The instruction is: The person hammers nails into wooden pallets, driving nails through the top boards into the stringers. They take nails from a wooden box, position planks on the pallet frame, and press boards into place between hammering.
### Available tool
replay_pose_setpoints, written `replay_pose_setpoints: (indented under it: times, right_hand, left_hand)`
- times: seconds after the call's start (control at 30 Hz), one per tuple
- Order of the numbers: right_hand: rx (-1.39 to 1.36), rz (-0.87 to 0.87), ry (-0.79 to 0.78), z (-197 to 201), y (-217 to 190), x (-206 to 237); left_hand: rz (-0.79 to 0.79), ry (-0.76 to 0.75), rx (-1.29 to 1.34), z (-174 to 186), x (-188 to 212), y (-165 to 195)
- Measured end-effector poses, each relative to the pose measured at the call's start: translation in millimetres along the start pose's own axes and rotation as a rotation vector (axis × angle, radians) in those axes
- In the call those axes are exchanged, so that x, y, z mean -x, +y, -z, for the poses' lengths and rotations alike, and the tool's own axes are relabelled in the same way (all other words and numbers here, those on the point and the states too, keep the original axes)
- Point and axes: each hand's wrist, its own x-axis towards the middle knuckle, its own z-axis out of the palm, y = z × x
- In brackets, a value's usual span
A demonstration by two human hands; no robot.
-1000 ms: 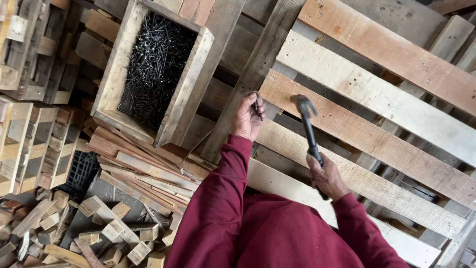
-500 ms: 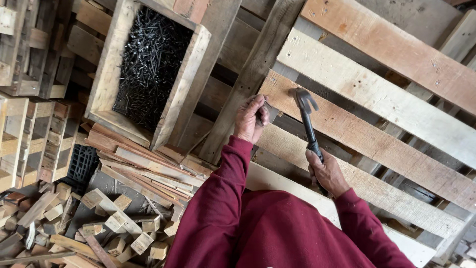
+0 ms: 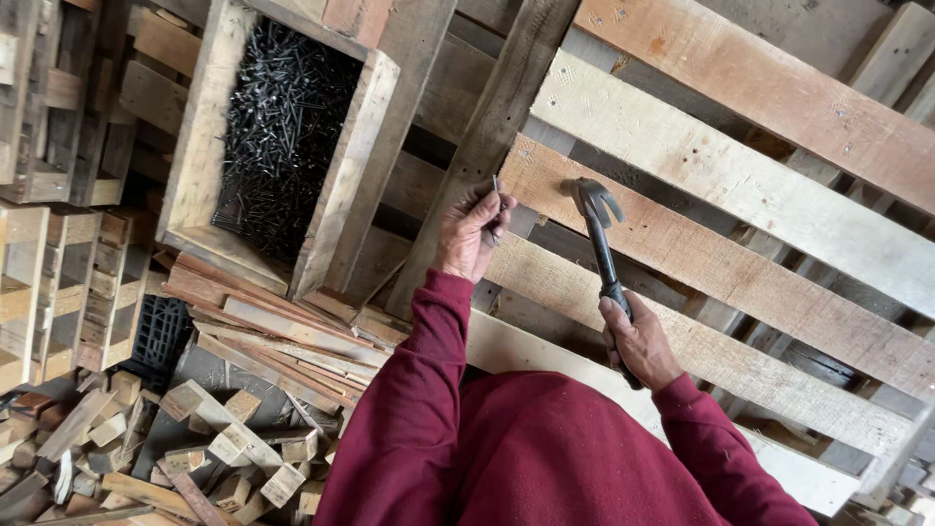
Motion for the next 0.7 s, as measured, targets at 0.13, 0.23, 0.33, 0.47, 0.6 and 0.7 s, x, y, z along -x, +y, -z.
replay_pose_setpoints:
  times: [0.13, 0.23, 0.33, 0.47, 0.6, 0.7]
  right_hand:
    - [-0.006, 0.088, 0.008, 2, -1, 13]
    - [-0.032, 0.219, 0.019, 2, 6, 18]
    - [-0.001, 0.28, 0.034, 2, 14, 7]
    - [0.061, -0.018, -0.015, 2, 21, -18]
    - [0.014, 0.035, -0.001, 5, 18, -21]
    - [0.062, 0.057, 0.018, 6, 14, -7]
  left_hand:
    - [0.055, 0.027, 0.025, -3, 0, -3]
    - [0.048, 0.027, 0.094, -9, 1, -3]
    - [0.041, 0.016, 0.144, -13, 0, -4]
    - [0.046, -0.03, 0.229, -12, -1, -5]
    - [0.098, -0.129, 0.324, -8, -2, -7]
    - [0.098, -0.041, 0.203, -6, -4, -11]
